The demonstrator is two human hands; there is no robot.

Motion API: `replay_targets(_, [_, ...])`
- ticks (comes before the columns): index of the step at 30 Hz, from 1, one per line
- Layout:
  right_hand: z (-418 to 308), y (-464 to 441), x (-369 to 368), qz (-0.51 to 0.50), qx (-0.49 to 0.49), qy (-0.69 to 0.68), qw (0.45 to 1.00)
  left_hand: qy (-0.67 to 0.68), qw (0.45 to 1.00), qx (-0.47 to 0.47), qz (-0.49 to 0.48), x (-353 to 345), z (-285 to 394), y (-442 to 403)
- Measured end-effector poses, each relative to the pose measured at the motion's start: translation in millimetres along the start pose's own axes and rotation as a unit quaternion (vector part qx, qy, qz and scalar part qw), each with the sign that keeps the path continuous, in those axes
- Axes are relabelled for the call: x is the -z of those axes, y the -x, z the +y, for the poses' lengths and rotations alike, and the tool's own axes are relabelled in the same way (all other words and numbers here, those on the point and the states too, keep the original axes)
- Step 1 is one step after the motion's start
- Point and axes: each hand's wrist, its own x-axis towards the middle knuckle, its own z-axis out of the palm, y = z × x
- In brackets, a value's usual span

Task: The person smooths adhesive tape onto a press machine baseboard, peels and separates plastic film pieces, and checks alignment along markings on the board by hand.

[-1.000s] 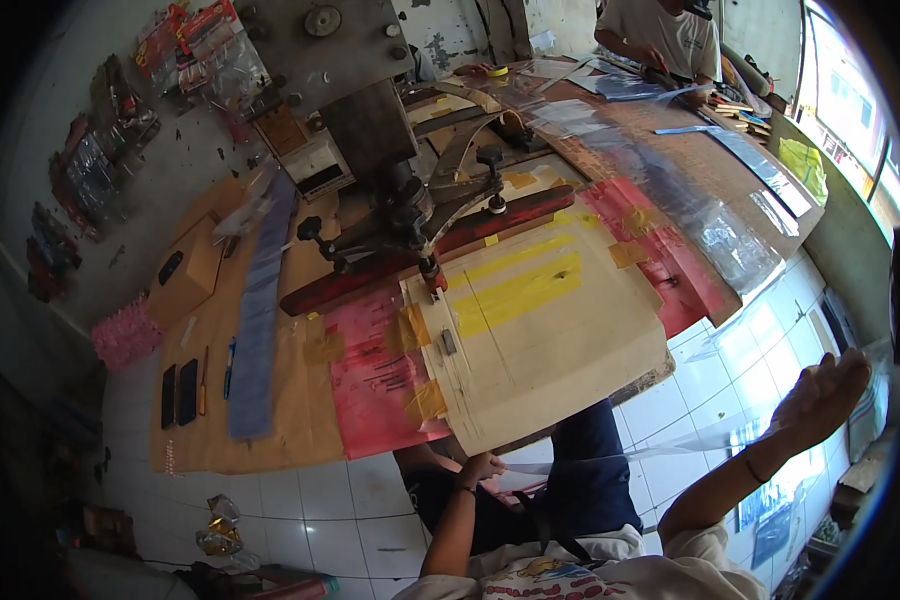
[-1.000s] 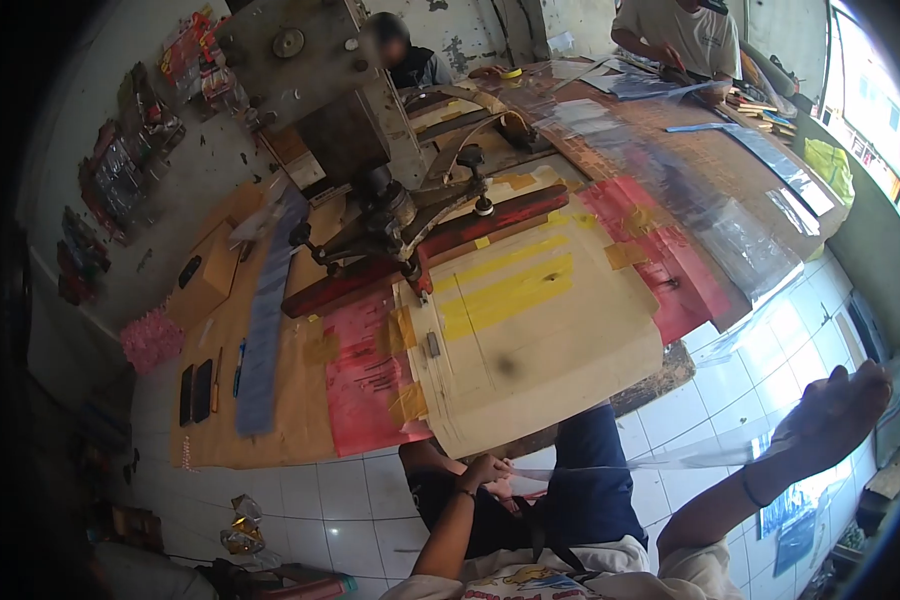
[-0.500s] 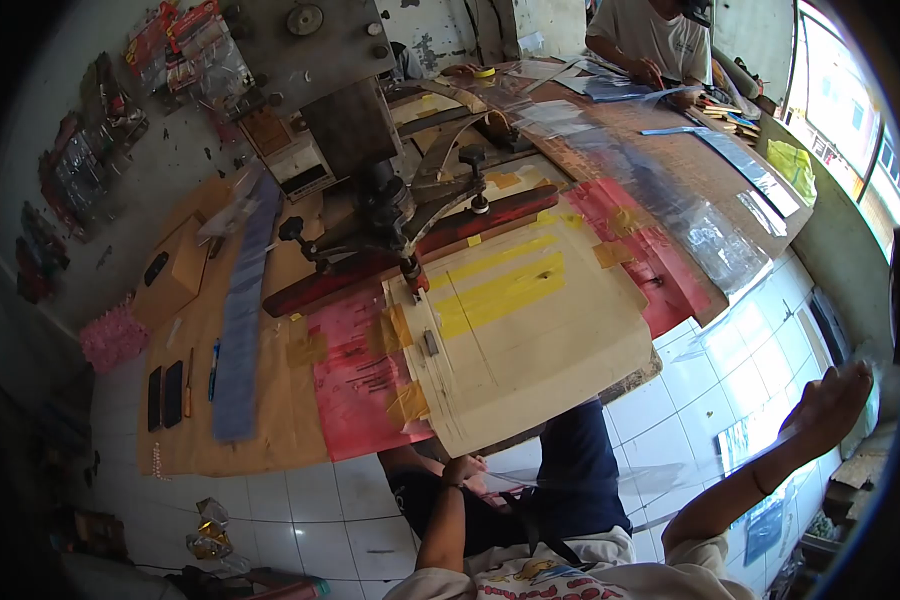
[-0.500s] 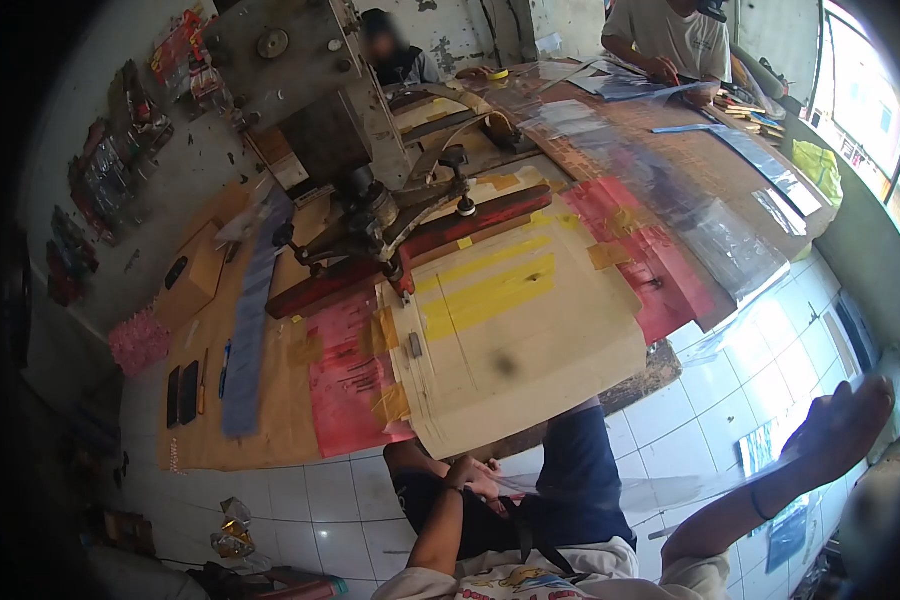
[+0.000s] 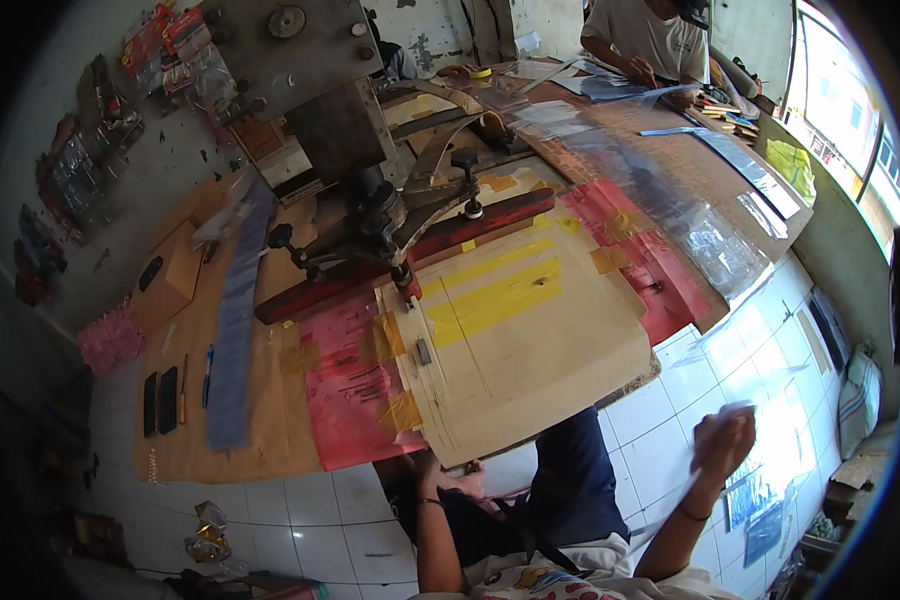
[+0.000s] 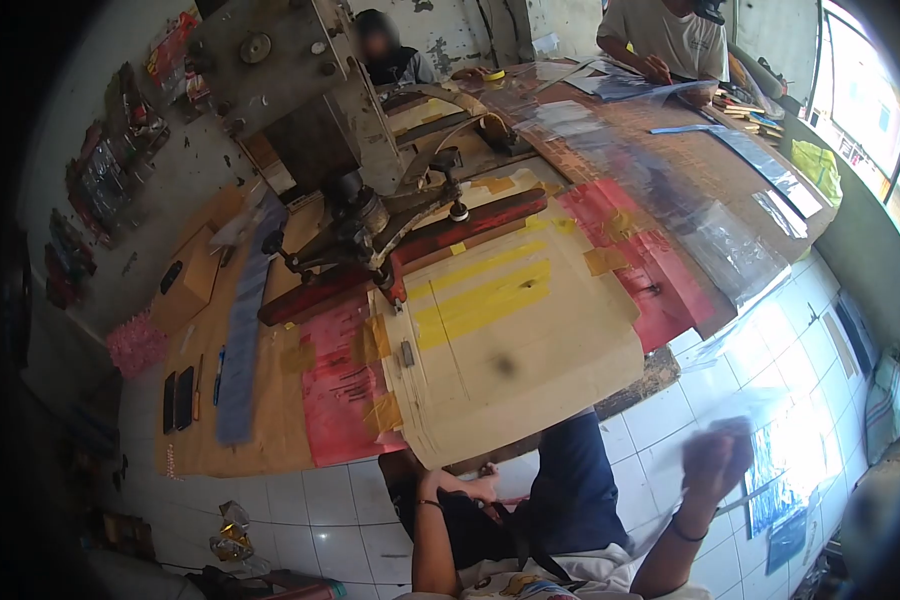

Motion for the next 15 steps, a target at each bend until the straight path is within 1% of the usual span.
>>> replay_targets(2, [-13.2,12.4,-21.7,-0.074,-0.049,0.004,0.996,-0.047,0.995,-0.056,0.064,38.4,24.8,7.2])
replay_targets(3, [-5.3,19.6,-17.0,-0.078,-0.073,0.001,0.994,-0.056,0.991,-0.086,0.086,54.1,37.3,13.9])
replay_targets(6, [-2.7,25.2,-0.8,-0.122,-0.088,0.032,0.988,-0.048,0.973,-0.168,0.148,76.6,69.7,28.3])
replay_targets(8, [-1.3,21.3,8.4,-0.101,-0.094,0.035,0.99,-0.028,0.975,-0.172,0.136,67.4,59.4,20.6])
replay_targets(9, [-0.7,18.6,10.4,-0.091,-0.085,0.034,0.992,-0.017,0.984,-0.143,0.102,50.9,31.2,10.4])
replay_targets(10, [-1.6,16.1,11.6,-0.082,-0.078,0.034,0.993,-0.006,0.991,-0.113,0.065,48.6,29.3,9.4])
replay_targets(11, [-3.0,13.5,10.8,-0.081,-0.08,0.027,0.993,-0.086,0.992,-0.084,0.031,47.4,26.6,11.5])
replay_targets(12, [-4.2,10.8,7.9,-0.08,-0.082,0.018,0.993,-0.164,0.985,-0.055,-0.003,64.0,51.7,16.9])
replay_targets(14, [-4.8,7.9,0.2,-0.082,-0.08,0.002,0.993,-0.231,0.969,-0.085,0.014,60.6,51.4,16.9])
replay_targets(15, [-5.0,7.7,-4.7,-0.084,-0.077,-0.004,0.994,-0.219,0.963,-0.144,0.062,37.5,19.5,15.8])
